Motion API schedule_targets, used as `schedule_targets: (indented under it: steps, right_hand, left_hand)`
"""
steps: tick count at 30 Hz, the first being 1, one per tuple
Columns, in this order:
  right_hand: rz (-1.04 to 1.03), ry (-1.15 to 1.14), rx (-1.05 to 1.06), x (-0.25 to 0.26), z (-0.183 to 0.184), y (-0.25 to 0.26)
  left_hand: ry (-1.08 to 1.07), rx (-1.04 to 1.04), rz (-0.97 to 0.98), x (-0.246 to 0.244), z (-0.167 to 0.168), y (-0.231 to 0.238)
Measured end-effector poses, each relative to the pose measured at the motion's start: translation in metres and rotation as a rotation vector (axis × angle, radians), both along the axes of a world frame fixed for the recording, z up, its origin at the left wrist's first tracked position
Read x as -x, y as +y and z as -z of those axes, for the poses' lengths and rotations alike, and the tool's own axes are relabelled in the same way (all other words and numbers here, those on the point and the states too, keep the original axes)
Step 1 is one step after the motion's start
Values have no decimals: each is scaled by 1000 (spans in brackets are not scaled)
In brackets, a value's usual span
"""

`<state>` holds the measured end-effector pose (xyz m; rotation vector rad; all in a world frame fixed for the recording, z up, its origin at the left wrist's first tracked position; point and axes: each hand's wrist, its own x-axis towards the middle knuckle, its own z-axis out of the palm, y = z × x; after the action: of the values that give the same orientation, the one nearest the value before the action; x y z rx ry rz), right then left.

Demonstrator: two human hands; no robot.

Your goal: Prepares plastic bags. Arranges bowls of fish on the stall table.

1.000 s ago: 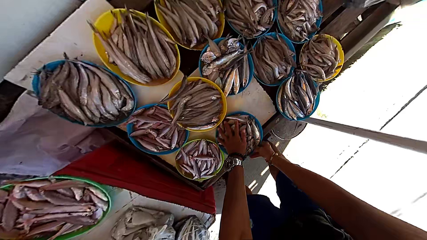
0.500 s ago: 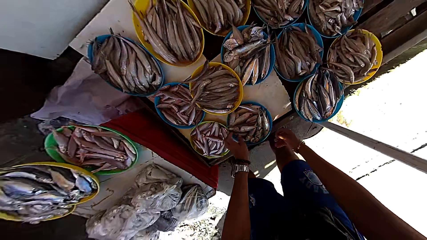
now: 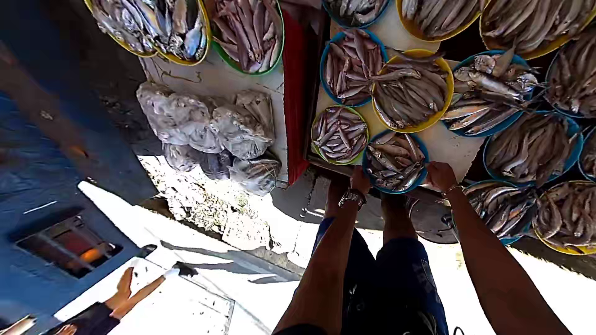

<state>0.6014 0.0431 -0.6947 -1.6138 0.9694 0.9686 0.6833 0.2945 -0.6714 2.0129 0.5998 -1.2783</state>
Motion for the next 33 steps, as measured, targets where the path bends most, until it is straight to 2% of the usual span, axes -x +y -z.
schedule_targets:
  steps: [5,8,10,13,18,21,25,28,33]
  right_hand:
    - [-81,-17,-13,27,-27,18]
    - [-31,-118,48,40,-42,28]
    - [27,-173,101,35,-46,30]
    - [80,-182,149,13,-43,25]
    - [43,0,56,-11,-27,22]
    - [153,35,7,3,-10,27]
    - [304,45,-53,11,-12,20]
    - [347,43,-93,10,-19,15]
    - [404,27,-102,10,-8,15]
  left_hand:
    - [-94,-18,58,30,-12,25]
    - [-142,-5,60,31,-24,27]
    - [-151,10,55,23,-21,21]
    - [-173,29,62,6,-2,9]
    - [-161,-25,119,-8,22,10]
    - [-178,-44,140,-9,18,10]
    - [-234,-20,147,-8,16,-1]
    - [-221,-59,148,-8,12,-10]
    - [-201,-90,123,-10,19,-10]
